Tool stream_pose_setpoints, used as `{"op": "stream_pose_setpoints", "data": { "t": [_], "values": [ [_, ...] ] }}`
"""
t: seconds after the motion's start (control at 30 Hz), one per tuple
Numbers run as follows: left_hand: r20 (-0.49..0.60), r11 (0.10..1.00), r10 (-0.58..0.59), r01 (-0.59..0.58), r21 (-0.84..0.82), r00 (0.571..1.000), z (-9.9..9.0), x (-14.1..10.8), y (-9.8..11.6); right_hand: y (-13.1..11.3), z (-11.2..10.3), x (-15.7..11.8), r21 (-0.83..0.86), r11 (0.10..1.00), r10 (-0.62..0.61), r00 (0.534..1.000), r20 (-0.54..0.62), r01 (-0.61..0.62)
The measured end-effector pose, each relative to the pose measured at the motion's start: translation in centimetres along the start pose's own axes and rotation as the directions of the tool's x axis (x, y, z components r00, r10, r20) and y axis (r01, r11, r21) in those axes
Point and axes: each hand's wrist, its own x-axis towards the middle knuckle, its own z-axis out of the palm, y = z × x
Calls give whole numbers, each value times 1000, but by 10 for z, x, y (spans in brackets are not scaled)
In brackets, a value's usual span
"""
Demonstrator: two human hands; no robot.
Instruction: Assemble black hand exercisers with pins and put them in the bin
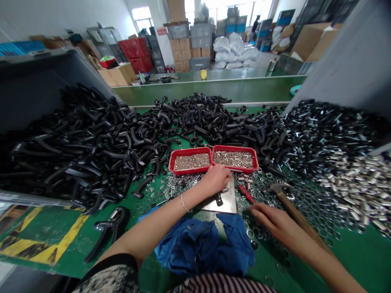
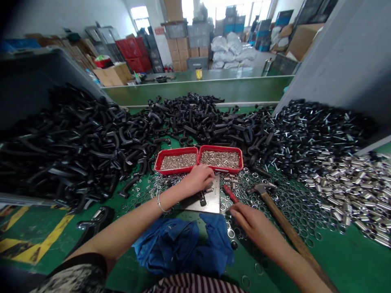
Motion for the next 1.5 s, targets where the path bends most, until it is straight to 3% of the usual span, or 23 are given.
{"op": "stream_pose_setpoints", "data": {
  "t": [0.1,0.2,0.27,0.37,0.53,0.63,0.7,0.8,0.93,1.03,1.1,1.17,1.23,1.3,1.37,1.5],
  "values": [
    [-21,992,-47,49,117,999,-15,43,-12,40,-17,-14,-77,994,66,991,-117,-75],
    [43,966,-156,143,216,987,-14,80,-28,74,-25,-23,-227,960,84,942,-326,-164],
    [66,963,-177,159,219,982,-7,93,-35,88,-26,-31,-359,908,50,907,-418,-216],
    [45,964,-181,168,205,983,1,95,-39,99,-23,-43,-513,821,9,904,-428,-252],
    [-85,979,-176,183,90,981,-7,69,-28,107,-21,-39,-590,763,6,916,-402,-264],
    [-183,956,-191,140,-259,964,-9,27,-18,119,-24,-28,-522,821,26,928,-373,-233],
    [-154,856,-245,139,-497,957,-2,-8,-13,129,-28,-20,-398,884,90,924,-372,-246],
    [-65,765,-367,261,-589,928,15,-53,-13,137,-39,-5,-195,928,250,918,-306,-318],
    [-87,757,-451,329,-565,888,32,-74,-17,117,-63,13,-84,940,313,934,-171,-331],
    [-96,762,-462,339,-552,882,36,-71,-18,82,-72,11,-72,946,288,919,-270,-317],
    [-111,771,-463,337,-541,879,37,-70,-17,55,-65,3,61,958,284,918,-276,-278],
    [-147,809,-437,317,-496,887,36,-70,-15,33,-48,-5,291,927,293,941,-171,-236],
    [-183,896,-331,247,-369,926,33,-71,-14,19,-27,-9,391,890,277,959,-56,-234],
    [-168,972,-159,125,-199,973,28,-73,-12,10,-8,-8,283,938,223,973,-50,-201],
    [-145,995,-61,49,-88,987,24,-78,-7,3,2,-4,103,991,96,989,-110,-84],
    [-193,979,-190,170,-114,963,24,-92,6,-16,8,9,-85,982,-184,955,-232,169]
  ]
}}
